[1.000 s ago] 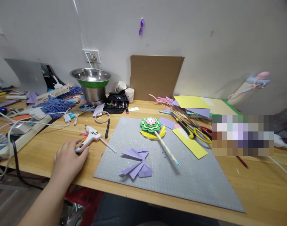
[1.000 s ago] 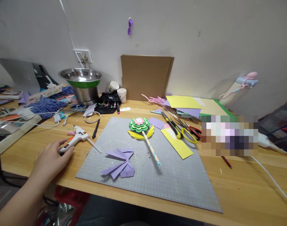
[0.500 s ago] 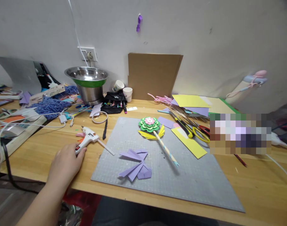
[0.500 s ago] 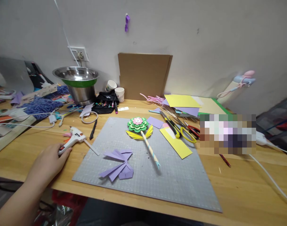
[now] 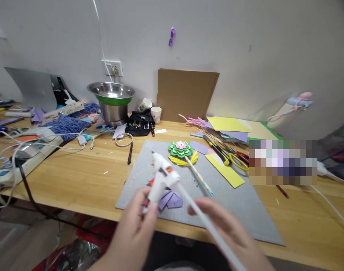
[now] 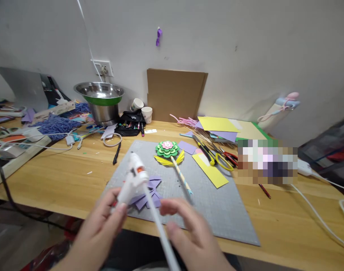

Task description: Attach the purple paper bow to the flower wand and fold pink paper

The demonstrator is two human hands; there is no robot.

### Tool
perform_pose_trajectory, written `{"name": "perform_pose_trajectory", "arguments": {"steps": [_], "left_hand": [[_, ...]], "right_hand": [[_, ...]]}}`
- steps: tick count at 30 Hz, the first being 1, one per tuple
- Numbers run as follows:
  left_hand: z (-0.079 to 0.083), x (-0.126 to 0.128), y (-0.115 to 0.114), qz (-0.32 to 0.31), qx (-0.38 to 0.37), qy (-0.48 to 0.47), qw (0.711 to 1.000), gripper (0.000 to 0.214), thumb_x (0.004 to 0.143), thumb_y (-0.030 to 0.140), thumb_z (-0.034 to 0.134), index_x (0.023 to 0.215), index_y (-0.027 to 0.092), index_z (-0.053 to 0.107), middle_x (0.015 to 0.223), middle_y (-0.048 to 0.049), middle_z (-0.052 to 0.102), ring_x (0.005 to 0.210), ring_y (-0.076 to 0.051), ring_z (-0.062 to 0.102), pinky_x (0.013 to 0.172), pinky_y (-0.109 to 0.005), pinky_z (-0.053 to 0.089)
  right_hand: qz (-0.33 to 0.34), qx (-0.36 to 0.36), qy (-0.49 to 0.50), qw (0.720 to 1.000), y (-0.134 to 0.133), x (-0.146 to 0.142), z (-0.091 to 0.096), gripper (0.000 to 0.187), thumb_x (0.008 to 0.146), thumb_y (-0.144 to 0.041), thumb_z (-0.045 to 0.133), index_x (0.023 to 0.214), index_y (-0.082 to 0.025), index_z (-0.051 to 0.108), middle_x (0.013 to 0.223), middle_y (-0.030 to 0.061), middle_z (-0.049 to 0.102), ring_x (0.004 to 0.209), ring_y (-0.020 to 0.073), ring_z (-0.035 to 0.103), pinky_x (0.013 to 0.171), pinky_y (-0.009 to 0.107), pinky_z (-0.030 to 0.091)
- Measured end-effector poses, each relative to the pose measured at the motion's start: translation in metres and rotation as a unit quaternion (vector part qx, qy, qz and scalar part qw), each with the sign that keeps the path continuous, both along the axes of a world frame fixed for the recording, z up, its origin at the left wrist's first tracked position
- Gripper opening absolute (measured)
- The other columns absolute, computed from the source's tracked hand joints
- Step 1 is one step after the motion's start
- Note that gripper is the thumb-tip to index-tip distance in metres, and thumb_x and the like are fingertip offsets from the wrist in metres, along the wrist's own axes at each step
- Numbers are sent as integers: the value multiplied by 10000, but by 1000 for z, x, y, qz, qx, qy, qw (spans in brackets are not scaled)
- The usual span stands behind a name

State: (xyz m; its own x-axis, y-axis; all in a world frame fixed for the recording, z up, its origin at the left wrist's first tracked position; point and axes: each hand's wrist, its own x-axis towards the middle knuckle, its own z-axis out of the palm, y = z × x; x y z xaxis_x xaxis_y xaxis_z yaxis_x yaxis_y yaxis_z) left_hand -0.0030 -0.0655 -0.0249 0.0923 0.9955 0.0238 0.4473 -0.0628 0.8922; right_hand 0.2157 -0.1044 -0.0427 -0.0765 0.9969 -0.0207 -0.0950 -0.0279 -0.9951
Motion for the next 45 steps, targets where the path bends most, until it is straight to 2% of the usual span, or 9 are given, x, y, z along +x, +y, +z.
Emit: {"name": "perform_pose_trajectory", "arguments": {"steps": [3, 10, 14, 18, 22, 29, 33, 38, 45], "left_hand": [[-13, 44, -9, -108, 54, -16, 993, 259, 937, 325, 371, 1157, 250, 485, 1079, -102, 646, 963, -232, 619, 831, -360, 499], [-5, 54, -12, -216, 77, 72, 971, 260, 847, 348, 542, 1081, 254, 601, 1073, -107, 658, 933, -271, 638, 764, -370, 512], [12, 26, 50, -121, 74, 214, 966, 307, 967, 309, 332, 1041, 201, 609, 1037, -107, 639, 965, -246, 605, 863, -424, 481], [9, 21, 131, -212, -12, 269, 939, 304, 904, 306, 569, 1175, 168, 572, 1185, -89, 605, 979, -227, 624, 816, -430, 536], [-4, 37, 165, -285, -69, 303, 907, 320, 902, 302, 573, 1192, 167, 563, 1203, -92, 597, 995, -236, 620, 822, -438, 535], [10, 46, 154, -311, -30, 242, 919, 315, 894, 295, 585, 1183, 170, 567, 1211, -94, 591, 1014, -238, 609, 844, -449, 521], [30, 47, 128, -360, -18, 125, 924, 420, 680, 164, 722, 1079, 255, 627, 1037, -5, 661, 931, -194, 601, 812, -328, 492], [30, 57, 98, -280, -34, 4, 960, 103, 748, 246, 654, 825, 182, 630, 785, 8, 644, 685, -135, 537, 631, -251, 437], [24, 56, 88, -194, -98, -110, 970, 158, 755, 297, 638, 680, 174, 573, 622, 7, 618, 558, -120, 515, 521, -229, 401]], "right_hand": [[72, -19, 101, 992, 14, -25, -3, 491, 791, -472, 690, 1243, -305, 598, 1237, 76, 629, 1142, 288, 558, 995, 434, 412], [-105, -139, 288, 942, 8, -27, -14, 237, 765, -402, 732, 915, -219, 723, 844, 46, 727, 821, 236, 653, 726, 337, 514], [-119, -146, 320, 928, 2, -12, -24, 294, 783, -328, 728, 1051, -216, 683, 883, 65, 731, 743, 179, 654, 684, 280, 492], [-88, -143, 326, 930, -2, -6, -31, 324, 782, -333, 709, 1076, -204, 667, 801, 69, 711, 676, 169, 630, 632, 261, 464], [-68, -150, 337, 927, 0, -3, -34, 292, 761, -327, 700, 1015, -184, 693, 763, 70, 693, 638, 171, 613, 623, 275, 436], [-4, -159, 439, 884, 19, 3, -34, 263, 689, -288, 661, 911, -157, 717, 630, 30, 611, 515, 144, 527, 567, 290, 363], [11, -168, 462, 871, 28, 1, -27, 266, 685, -297, 657, 900, -154, 719, 613, 16, 570, 492, 120, 473, 566, 288, 355], [41, -181, 483, 856, 34, -5, -20, 268, 689, -296, 663, 902, -142, 718, 604, -5, 529, 464, 90, 402, 543, 266, 353], [85, -167, 520, 833, 32, -6, -9, 239, 710, -270, 650, 893, -142, 734, 584, -22, 532, 434, 64, 334, 507, 236, 341]]}}
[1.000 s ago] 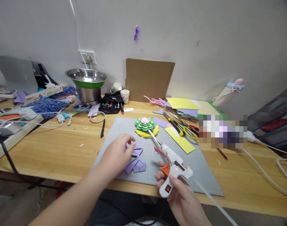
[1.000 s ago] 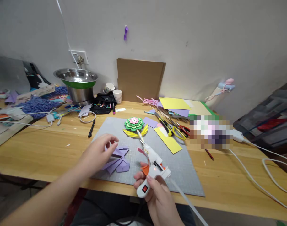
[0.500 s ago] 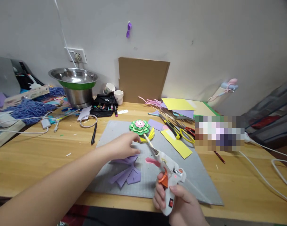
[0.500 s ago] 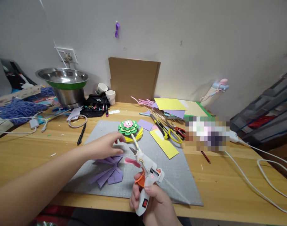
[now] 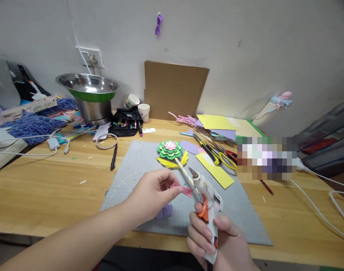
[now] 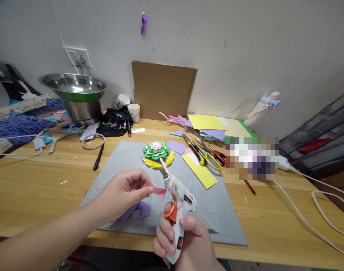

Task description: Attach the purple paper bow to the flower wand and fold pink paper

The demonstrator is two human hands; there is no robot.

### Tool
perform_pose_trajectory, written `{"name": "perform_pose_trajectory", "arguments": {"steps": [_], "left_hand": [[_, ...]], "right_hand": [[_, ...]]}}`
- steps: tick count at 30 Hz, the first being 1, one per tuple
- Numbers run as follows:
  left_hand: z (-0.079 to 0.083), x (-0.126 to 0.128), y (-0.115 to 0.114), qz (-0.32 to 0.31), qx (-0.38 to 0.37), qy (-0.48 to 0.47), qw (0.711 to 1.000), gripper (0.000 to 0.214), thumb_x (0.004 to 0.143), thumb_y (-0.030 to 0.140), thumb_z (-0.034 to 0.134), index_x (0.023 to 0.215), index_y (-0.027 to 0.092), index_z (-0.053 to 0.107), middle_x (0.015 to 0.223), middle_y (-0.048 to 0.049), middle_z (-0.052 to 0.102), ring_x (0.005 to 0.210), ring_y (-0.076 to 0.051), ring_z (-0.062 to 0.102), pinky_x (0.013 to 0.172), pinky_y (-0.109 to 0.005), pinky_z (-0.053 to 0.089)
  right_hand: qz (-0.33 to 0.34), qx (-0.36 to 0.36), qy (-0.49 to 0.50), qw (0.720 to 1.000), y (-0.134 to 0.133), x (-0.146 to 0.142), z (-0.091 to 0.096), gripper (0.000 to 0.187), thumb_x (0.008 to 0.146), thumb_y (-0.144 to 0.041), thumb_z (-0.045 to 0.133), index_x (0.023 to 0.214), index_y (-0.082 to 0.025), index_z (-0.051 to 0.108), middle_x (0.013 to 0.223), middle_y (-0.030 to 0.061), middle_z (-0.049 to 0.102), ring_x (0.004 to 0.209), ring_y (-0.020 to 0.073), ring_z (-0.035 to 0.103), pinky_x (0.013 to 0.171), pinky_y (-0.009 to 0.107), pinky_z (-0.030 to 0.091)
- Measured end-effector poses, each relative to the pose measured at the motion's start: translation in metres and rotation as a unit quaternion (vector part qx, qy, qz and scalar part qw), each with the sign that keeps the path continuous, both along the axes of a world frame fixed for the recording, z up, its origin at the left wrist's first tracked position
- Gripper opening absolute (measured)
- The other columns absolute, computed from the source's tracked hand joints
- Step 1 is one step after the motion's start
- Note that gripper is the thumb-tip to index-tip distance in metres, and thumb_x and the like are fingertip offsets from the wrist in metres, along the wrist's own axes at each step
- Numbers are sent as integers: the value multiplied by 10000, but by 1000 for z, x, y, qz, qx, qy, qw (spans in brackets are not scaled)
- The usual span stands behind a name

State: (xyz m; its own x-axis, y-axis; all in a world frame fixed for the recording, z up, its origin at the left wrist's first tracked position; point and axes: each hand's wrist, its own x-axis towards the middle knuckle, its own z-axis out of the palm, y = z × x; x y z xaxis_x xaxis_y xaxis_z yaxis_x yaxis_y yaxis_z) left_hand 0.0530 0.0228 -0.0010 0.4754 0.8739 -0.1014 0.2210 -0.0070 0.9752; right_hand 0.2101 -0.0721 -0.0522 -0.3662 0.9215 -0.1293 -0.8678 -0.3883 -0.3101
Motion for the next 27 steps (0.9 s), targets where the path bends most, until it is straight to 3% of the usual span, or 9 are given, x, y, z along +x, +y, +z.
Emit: {"name": "perform_pose_trajectory", "arguments": {"steps": [6, 9, 12, 16, 19, 23, 27], "left_hand": [[-3, -1, -7, 48, -41, -37, 997, 221, 739, 378, 634, 703, 171, 565, 640, -24, 652, 540, -132, 562, 523, -250, 455], [-6, -11, 1, 66, -28, -13, 997, 249, 766, 405, 626, 738, 160, 594, 641, -24, 659, 532, -137, 580, 535, -267, 488], [-16, -42, 34, 145, 29, 51, 988, 218, 810, 354, 642, 883, 149, 627, 747, -18, 656, 656, -149, 616, 641, -284, 517], [-31, -101, 88, 222, 58, 184, 956, 305, 903, 303, 573, 1171, 158, 568, 1151, -88, 616, 941, -216, 634, 785, -415, 545], [-33, -128, 102, 237, 90, 287, 924, 319, 900, 300, 577, 1189, 165, 563, 1196, -93, 599, 992, -234, 622, 820, -439, 536], [-28, -112, 86, 187, 173, 355, 900, 336, 905, 304, 565, 1219, 185, 547, 1258, -100, 566, 1048, -248, 597, 863, -462, 515], [-27, -60, 70, -30, 170, 380, 909, 294, 907, 301, 565, 1174, 179, 576, 1209, -92, 597, 1007, -230, 615, 843, -441, 527]], "right_hand": [[-2, 23, -39, 999, -6, -10, 5, 261, 741, -298, 638, 930, -138, 722, 589, -1, 563, 440, 81, 404, 528, 264, 357], [-40, 24, -76, 996, -10, -14, 5, 285, 746, -310, 656, 966, -138, 712, 603, 16, 588, 479, 104, 458, 562, 285, 363], [-86, 23, -108, 990, -13, -14, 3, 312, 743, -299, 671, 1023, -166, 701, 635, 37, 621, 538, 134, 496, 594, 302, 359], [-104, 11, -128, 986, -17, -8, -7, 266, 743, -305, 660, 975, -181, 702, 640, 45, 620, 565, 161, 495, 601, 323, 347], [-106, 2, -139, 985, -18, -3, -15, 266, 743, -314, 655, 967, -177, 702, 627, 40, 610, 559, 161, 484, 602, 328, 344], [-105, -16, -161, 981, -17, 1, -21, 300, 735, -320, 673, 987, -161, 706, 627, 33, 608, 562, 155, 490, 611, 323, 355], [-101, -32, -199, 974, -15, 0, -24, 297, 746, -322, 682, 990, -154, 702, 641, 38, 623, 583, 163, 516, 615, 315, 367]]}}
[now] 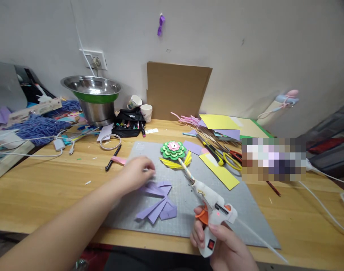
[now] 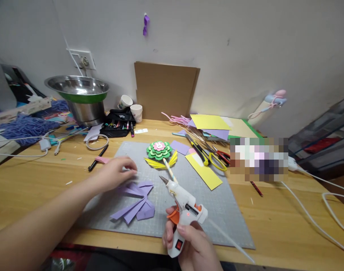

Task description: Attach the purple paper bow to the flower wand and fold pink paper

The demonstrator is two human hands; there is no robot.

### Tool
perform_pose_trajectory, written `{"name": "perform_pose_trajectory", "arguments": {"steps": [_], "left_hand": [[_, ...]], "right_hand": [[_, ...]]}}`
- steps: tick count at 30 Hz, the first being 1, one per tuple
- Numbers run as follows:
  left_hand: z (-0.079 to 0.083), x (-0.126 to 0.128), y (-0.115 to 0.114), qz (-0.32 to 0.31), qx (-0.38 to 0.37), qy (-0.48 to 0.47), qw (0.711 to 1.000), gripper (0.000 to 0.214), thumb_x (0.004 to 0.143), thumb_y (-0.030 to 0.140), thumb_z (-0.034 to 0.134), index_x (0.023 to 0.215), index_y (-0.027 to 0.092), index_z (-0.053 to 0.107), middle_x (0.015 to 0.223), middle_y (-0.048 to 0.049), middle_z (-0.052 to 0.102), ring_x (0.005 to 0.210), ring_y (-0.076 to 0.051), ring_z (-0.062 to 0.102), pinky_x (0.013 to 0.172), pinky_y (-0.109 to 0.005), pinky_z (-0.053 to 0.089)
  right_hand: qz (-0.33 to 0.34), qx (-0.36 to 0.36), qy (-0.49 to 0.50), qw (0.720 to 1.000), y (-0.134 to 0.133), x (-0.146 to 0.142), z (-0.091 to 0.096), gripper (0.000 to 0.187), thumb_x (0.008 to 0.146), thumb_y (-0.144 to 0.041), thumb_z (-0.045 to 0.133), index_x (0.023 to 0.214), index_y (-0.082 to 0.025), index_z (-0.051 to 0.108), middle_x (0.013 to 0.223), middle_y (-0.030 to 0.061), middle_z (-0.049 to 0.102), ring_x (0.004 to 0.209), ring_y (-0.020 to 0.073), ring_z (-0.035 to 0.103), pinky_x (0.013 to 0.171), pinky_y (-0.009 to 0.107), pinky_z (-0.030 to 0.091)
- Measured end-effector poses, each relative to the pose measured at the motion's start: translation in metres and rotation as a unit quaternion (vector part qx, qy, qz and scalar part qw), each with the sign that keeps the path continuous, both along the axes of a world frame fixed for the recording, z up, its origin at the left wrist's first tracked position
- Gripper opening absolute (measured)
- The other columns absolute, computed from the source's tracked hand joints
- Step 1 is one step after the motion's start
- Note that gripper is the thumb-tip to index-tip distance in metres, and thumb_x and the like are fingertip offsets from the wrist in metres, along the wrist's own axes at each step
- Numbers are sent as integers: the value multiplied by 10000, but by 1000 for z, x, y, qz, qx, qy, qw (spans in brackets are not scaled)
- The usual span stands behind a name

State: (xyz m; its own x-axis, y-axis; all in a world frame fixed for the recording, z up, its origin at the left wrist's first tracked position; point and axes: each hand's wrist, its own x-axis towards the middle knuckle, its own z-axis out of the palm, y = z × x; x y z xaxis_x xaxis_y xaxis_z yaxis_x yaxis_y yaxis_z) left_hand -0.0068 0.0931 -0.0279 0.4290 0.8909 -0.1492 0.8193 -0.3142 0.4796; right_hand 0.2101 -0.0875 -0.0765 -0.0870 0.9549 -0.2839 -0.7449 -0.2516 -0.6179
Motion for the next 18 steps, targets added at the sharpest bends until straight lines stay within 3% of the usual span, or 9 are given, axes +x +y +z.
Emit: {"name": "perform_pose_trajectory", "arguments": {"steps": [3, 9, 14, 17, 18], "left_hand": [[-2, 32, 2, -97, -87, 53, 990, 311, 903, 304, 572, 1183, 167, 568, 1192, -90, 603, 985, -232, 624, 817, -432, 537], [3, 53, 16, -138, -150, 119, 972, 309, 904, 301, 571, 1185, 174, 568, 1204, -91, 597, 997, -233, 620, 825, -433, 534], [12, 47, 12, -118, -136, 64, 982, 293, 893, 307, 585, 1150, 167, 588, 1168, -87, 614, 972, -231, 625, 816, -431, 534], [18, 32, -7, -62, -73, -8, 995, 227, 764, 321, 702, 941, 186, 660, 1006, -75, 664, 933, -278, 614, 841, -432, 495], [20, 24, -16, -36, -49, -40, 997, 222, 774, 330, 673, 955, 205, 647, 1023, -73, 660, 955, -280, 603, 856, -417, 479]], "right_hand": [[3, -9, -26, 1000, -1, -1, -4, 318, 740, -325, 698, 1000, -142, 696, 653, 44, 635, 582, 165, 534, 590, 298, 365], [2, -11, -23, 1000, -1, 1, -7, 315, 720, -332, 728, 969, -141, 709, 633, 41, 646, 567, 161, 558, 581, 285, 391], [6, -35, -41, 999, 1, 0, -2, 314, 715, -336, 762, 970, -161, 711, 730, 63, 695, 599, 154, 605, 582, 264, 426], [20, -75, -60, 995, 3, 0, 2, 337, 691, -342, 797, 972, -174, 720, 979, 118, 721, 794, 232, 681, 693, 327, 502], [21, -92, -60, 994, 3, 0, 4, 347, 672, -343, 813, 965, -182, 724, 1064, 125, 706, 893, 270, 680, 756, 368, 516]]}}
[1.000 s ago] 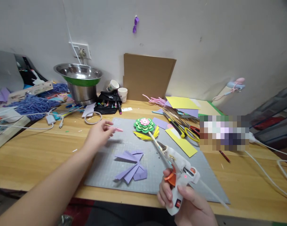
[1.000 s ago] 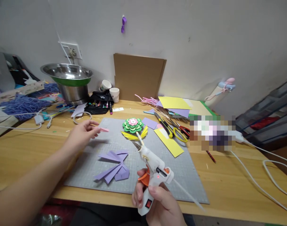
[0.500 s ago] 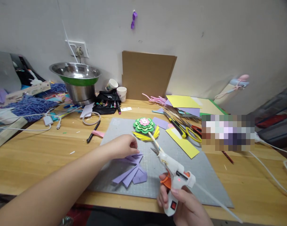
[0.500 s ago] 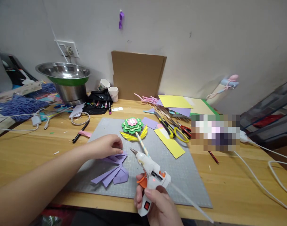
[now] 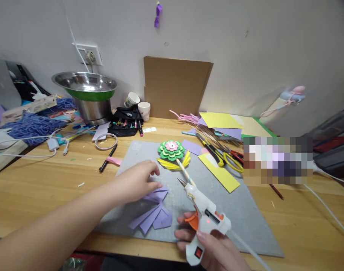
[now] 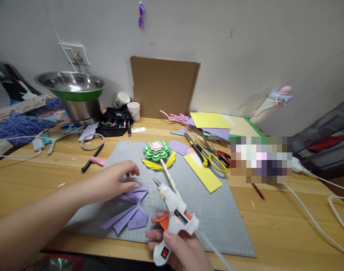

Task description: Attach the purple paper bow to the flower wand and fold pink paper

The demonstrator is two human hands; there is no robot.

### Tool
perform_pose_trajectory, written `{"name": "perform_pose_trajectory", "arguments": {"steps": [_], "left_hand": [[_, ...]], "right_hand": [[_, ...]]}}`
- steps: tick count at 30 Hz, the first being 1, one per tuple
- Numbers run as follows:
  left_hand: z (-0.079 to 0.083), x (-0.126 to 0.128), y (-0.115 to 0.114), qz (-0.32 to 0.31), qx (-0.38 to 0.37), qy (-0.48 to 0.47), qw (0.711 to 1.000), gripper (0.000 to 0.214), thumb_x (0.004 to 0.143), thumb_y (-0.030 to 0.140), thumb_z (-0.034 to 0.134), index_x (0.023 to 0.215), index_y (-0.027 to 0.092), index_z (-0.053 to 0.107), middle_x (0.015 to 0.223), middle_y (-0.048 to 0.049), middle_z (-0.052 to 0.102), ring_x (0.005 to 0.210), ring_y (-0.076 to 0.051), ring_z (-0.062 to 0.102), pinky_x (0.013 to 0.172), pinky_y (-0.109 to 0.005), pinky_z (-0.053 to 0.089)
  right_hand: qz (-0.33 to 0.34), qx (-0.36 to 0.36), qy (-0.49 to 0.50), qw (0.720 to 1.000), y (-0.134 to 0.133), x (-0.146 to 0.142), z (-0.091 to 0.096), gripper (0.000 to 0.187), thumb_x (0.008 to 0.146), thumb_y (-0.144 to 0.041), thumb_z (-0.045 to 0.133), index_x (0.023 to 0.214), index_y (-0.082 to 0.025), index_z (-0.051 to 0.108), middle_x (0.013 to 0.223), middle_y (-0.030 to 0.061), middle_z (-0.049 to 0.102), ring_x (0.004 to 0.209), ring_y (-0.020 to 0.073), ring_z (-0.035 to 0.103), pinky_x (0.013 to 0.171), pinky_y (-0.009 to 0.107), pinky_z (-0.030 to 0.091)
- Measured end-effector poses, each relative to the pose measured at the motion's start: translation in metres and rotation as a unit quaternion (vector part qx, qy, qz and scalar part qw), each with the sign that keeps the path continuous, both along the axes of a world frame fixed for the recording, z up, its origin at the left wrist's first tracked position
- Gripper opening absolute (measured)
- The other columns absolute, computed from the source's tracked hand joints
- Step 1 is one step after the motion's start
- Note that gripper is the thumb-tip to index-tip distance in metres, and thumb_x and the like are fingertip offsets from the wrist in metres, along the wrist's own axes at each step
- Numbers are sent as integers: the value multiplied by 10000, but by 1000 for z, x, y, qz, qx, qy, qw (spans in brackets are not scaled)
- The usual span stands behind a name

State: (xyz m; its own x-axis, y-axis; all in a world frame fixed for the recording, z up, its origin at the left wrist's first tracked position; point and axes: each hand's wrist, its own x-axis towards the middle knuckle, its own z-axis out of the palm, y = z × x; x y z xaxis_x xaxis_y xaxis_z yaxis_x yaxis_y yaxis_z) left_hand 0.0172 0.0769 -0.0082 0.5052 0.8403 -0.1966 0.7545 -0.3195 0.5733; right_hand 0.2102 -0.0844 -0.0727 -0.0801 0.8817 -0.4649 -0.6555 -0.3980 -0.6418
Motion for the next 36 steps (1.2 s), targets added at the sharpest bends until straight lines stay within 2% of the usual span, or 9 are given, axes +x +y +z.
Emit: {"name": "perform_pose_trajectory", "arguments": {"steps": [4, 6, 10, 14, 19, 22, 26, 28, 36], "left_hand": [[-6, -35, -44, 116, 29, -99, 988, 297, 864, 438, 480, 1017, 227, 623, 979, -81, 673, 896, -270, 627, 703, -345, 513], [-16, -49, -66, 174, -19, -185, 967, 268, 832, 462, 531, 922, 246, 662, 923, -68, 691, 873, -275, 640, 695, -336, 519], [-44, -52, -100, 199, 11, -215, 956, 226, 765, 386, 651, 973, 299, 673, 1039, -65, 690, 994, -301, 620, 853, -375, 490], [-62, -37, -112, 176, 56, -190, 964, 282, 747, 284, 679, 1027, 322, 668, 1095, -70, 686, 1057, -322, 592, 930, -429, 434], [-58, -30, -106, 217, 7, -225, 950, 196, 765, 274, 656, 959, 293, 677, 1001, -64, 697, 979, -302, 614, 878, -411, 458], [-52, -29, -104, 276, -66, -314, 906, 162, 732, 274, 689, 888, 255, 653, 923, -47, 686, 931, -268, 632, 840, -356, 481], [-50, -21, -108, 363, -168, -479, 782, 364, 675, 316, 753, 981, 226, 578, 957, -43, 677, 903, -222, 658, 790, -293, 511], [-51, -15, -111, 380, -179, -520, 743, 441, 656, 312, 770, 1030, 214, 558, 961, -52, 691, 952, -217, 653, 825, -278, 504], [-54, -6, -108, 406, -155, -529, 729, 472, 641, 260, 784, 1042, 191, 544, 875, -24, 676, 894, -189, 646, 794, -258, 494]], "right_hand": [[-12, -47, -10, 999, 2, 1, 3, 401, 618, -327, 851, 979, -208, 724, 1295, 120, 601, 1127, 352, 588, 828, 452, 527], [2, -54, -14, 998, 4, 1, 2, 407, 626, -329, 845, 994, -209, 719, 1347, 118, 560, 1093, 357, 610, 776, 449, 545], [42, -56, 3, 998, 8, -3, 2, 430, 678, -343, 816, 1058, -186, 691, 1076, 131, 709, 978, 316, 680, 808, 422, 524], [34, -52, 1, 998, 12, -11, 8, 426, 686, -334, 811, 1057, -174, 676, 1014, 104, 719, 1024, 329, 668, 845, 407, 511], [6, -58, 3, 998, 14, -18, 11, 370, 682, -314, 811, 988, -152, 680, 1132, 133, 684, 1020, 334, 671, 857, 409, 516], [2, -58, 35, 998, 14, -21, 8, 368, 698, -303, 798, 1000, -137, 672, 1097, 152, 703, 975, 325, 691, 860, 427, 517], [-2, -61, 87, 994, 15, -25, 7, 360, 698, -256, 798, 1001, -111, 668, 1027, 170, 733, 965, 324, 697, 853, 421, 526], [-5, -64, 103, 993, 15, -28, 9, 362, 695, -241, 800, 1002, -102, 667, 1009, 177, 739, 953, 315, 702, 844, 408, 531], [-1, -60, 95, 994, 15, -37, 12, 329, 671, -233, 813, 962, -142, 691, 1071, 118, 723, 953, 318, 701, 852, 420, 523]]}}
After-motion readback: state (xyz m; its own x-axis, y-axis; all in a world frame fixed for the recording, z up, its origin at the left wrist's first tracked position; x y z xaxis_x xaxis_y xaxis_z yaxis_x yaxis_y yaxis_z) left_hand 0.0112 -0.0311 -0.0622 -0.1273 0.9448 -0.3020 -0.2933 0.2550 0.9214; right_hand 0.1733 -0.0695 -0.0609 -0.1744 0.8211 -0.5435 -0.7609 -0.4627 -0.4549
